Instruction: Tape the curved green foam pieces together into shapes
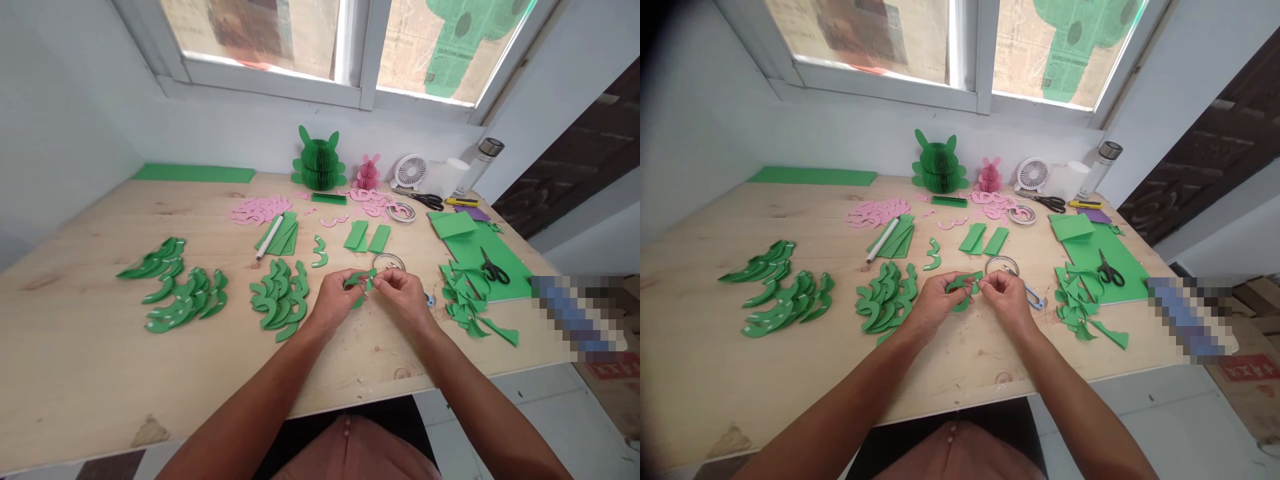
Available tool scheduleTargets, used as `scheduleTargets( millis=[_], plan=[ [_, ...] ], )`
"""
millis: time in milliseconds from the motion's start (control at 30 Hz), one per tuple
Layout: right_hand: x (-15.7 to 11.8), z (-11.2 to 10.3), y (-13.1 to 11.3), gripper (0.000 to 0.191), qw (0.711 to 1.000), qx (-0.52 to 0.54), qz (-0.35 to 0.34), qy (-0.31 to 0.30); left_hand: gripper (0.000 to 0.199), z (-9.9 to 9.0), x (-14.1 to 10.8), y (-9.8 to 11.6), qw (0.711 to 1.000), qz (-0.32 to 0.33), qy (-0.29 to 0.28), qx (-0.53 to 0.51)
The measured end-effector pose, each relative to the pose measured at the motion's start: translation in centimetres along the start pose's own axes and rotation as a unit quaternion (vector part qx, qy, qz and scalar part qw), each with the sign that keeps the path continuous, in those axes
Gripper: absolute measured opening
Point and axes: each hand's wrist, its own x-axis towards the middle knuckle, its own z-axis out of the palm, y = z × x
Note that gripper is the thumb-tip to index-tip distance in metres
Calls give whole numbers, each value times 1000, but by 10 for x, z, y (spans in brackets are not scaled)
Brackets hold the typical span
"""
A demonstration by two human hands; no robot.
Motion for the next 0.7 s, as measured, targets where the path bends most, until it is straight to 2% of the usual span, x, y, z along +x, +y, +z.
scheduleTargets(
  millis=[233,700],
  plan=[
    [0,0,1,20,1000,-12,-4,-9,25,-1,3,-4,1000,5,-1,11],
    [1,0,7,11,998,-55,-35,2,19,0,1,-3,1000,-11,19,-2]
  ],
)
